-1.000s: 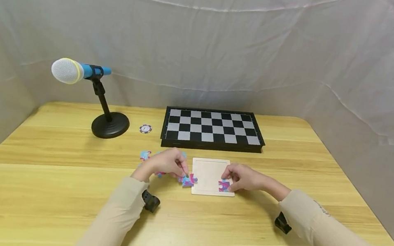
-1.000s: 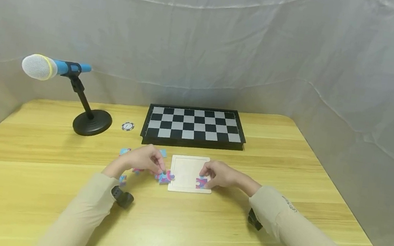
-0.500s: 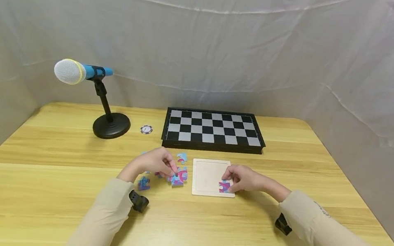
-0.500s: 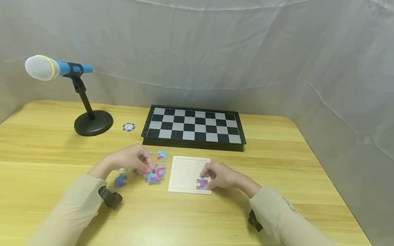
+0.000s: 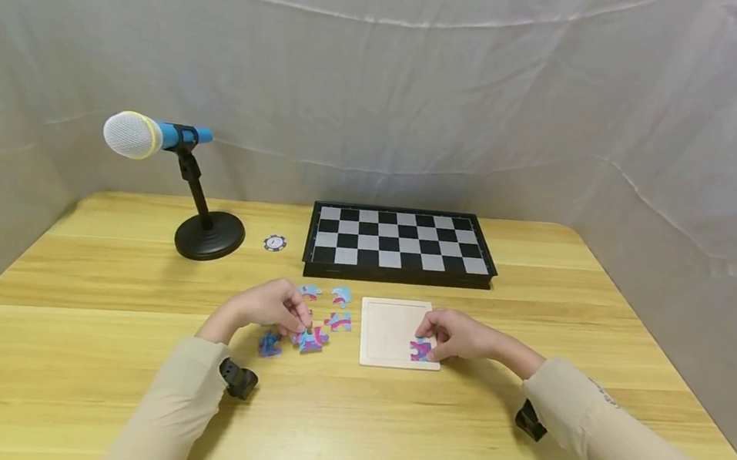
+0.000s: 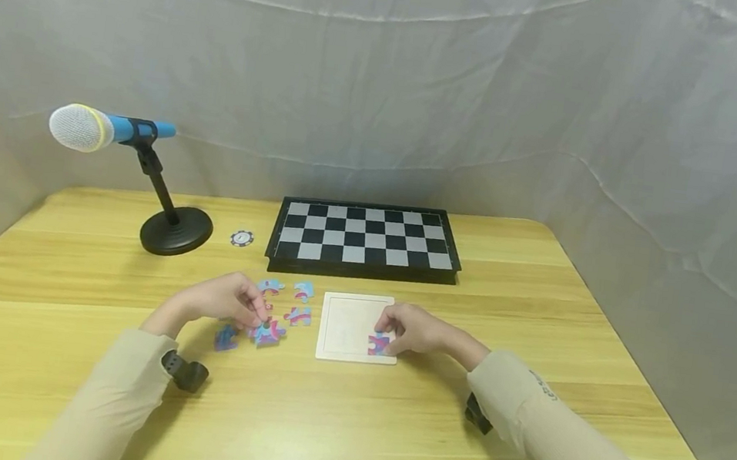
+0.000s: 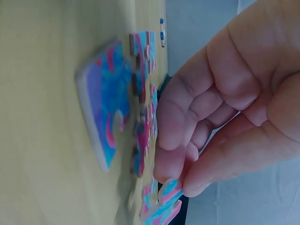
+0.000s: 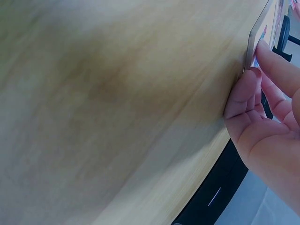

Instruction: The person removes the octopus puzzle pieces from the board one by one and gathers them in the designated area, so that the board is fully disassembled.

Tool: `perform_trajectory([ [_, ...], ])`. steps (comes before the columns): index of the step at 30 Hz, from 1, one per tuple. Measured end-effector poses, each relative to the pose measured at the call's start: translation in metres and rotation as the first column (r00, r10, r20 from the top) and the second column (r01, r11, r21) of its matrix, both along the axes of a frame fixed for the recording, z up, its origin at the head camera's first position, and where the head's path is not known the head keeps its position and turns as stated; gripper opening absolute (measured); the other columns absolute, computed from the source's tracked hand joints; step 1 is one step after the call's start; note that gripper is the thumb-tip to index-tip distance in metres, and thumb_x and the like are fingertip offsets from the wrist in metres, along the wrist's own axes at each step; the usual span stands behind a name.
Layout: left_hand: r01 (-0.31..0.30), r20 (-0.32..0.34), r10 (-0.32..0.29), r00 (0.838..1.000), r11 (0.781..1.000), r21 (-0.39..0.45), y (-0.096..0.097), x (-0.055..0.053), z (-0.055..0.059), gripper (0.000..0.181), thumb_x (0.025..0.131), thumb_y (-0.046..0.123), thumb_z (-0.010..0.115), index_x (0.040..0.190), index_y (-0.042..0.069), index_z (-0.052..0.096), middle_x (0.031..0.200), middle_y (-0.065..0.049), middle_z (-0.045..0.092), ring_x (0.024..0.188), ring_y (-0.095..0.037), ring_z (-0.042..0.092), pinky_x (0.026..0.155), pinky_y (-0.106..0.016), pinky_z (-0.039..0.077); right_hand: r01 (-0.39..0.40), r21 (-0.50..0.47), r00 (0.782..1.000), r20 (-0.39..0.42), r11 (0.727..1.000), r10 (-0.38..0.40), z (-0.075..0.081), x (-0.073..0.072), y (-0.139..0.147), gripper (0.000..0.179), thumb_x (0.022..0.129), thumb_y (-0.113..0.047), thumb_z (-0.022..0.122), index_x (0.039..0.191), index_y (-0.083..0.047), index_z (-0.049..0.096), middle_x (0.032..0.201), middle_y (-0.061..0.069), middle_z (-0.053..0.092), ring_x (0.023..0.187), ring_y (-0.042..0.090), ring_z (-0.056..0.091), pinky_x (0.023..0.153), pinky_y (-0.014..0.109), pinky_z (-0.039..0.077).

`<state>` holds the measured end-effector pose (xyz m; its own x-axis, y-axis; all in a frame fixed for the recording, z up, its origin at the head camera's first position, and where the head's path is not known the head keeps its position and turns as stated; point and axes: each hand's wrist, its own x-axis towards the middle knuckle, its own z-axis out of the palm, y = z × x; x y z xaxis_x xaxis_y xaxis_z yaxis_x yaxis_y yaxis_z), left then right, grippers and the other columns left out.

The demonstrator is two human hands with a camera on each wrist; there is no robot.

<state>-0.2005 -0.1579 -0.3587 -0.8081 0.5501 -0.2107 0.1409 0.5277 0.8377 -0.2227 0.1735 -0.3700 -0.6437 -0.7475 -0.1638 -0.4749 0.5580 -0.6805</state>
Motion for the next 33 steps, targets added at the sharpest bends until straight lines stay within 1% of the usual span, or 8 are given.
perform_trajectory([
  [4, 0.01, 0.006, -0.01, 1.0, 1.0, -0.002, -0.0028, 0.0012, -0.0004, 0.004, 0.078, -0.008, 0.06, 0.077, -0.008, 0.064, 0.071, -0.007, 0.062, 0.053, -0.012, 0.051, 0.055, -0.028, 0.047, -0.002, -0.001, 1.0, -0.005, 1.0, 0.002, 0.0003, 0.0003, 0.0005, 0.02, 0.075, 0.002, 0.067, 0.092, 0.002, 0.058, 0.083, 0.004, 0.049, 0.061, 0.011, 0.039, 0.055, 0.021, 0.037],
  [9, 0.011, 0.015, -0.011, 1.0, 0.999, -0.032, -0.0047, 0.0008, -0.0021, 0.005, 0.077, -0.009, 0.059, 0.076, -0.007, 0.064, 0.067, -0.006, 0.061, 0.053, -0.014, 0.052, 0.055, -0.029, 0.048, -0.006, -0.002, 1.0, -0.012, 1.0, 0.006, 0.0002, 0.001, 0.0008, 0.02, 0.074, 0.002, 0.067, 0.092, 0.002, 0.058, 0.082, 0.004, 0.049, 0.061, 0.01, 0.04, 0.055, 0.021, 0.036],
  [15, 0.005, 0.018, -0.004, 1.0, 0.998, -0.07, -0.0046, 0.0012, -0.0022, 0.007, 0.076, -0.009, 0.059, 0.075, -0.005, 0.064, 0.063, -0.005, 0.059, 0.052, -0.013, 0.051, 0.052, -0.026, 0.045, -0.004, 0.0, 1.0, -0.014, 1.0, 0.004, -0.0009, 0.0004, 0.0012, 0.021, 0.075, 0.001, 0.068, 0.093, 0.002, 0.058, 0.082, 0.004, 0.049, 0.062, 0.01, 0.039, 0.056, 0.021, 0.036],
  [21, 0.02, 0.033, -0.018, 0.999, 0.998, -0.065, -0.0056, -0.0001, -0.0021, 0.004, 0.077, -0.009, 0.059, 0.078, -0.007, 0.063, 0.064, -0.007, 0.06, 0.051, -0.012, 0.049, 0.051, -0.024, 0.043, 0.004, -0.003, 1.0, -0.003, 1.0, -0.004, -0.0011, 0.0, 0.0011, 0.021, 0.074, 0.001, 0.068, 0.093, 0.002, 0.058, 0.083, 0.004, 0.049, 0.061, 0.011, 0.039, 0.055, 0.021, 0.036],
  [26, 0.001, 0.029, 0.001, 1.0, 0.998, -0.06, -0.0057, -0.0011, -0.0015, 0.004, 0.079, -0.006, 0.06, 0.08, -0.008, 0.063, 0.066, -0.007, 0.061, 0.051, -0.012, 0.049, 0.049, -0.023, 0.041, 0.005, -0.007, 1.0, -0.003, 1.0, -0.005, -0.0011, -0.0001, 0.0016, 0.021, 0.074, 0.001, 0.068, 0.093, 0.002, 0.058, 0.084, 0.004, 0.05, 0.061, 0.011, 0.04, 0.055, 0.021, 0.036],
  [33, -0.06, 0.024, 0.061, 0.998, 0.997, -0.052, -0.0011, -0.001, 0.0, 0.004, 0.079, -0.006, 0.06, 0.082, -0.007, 0.063, 0.071, -0.007, 0.062, 0.05, -0.012, 0.044, 0.048, -0.022, 0.037, 0.003, -0.003, 1.0, -0.003, 1.0, -0.003, -0.0019, -0.0004, 0.0011, 0.02, 0.075, 0.001, 0.068, 0.093, 0.001, 0.059, 0.084, 0.004, 0.05, 0.061, 0.01, 0.04, 0.055, 0.021, 0.037],
])
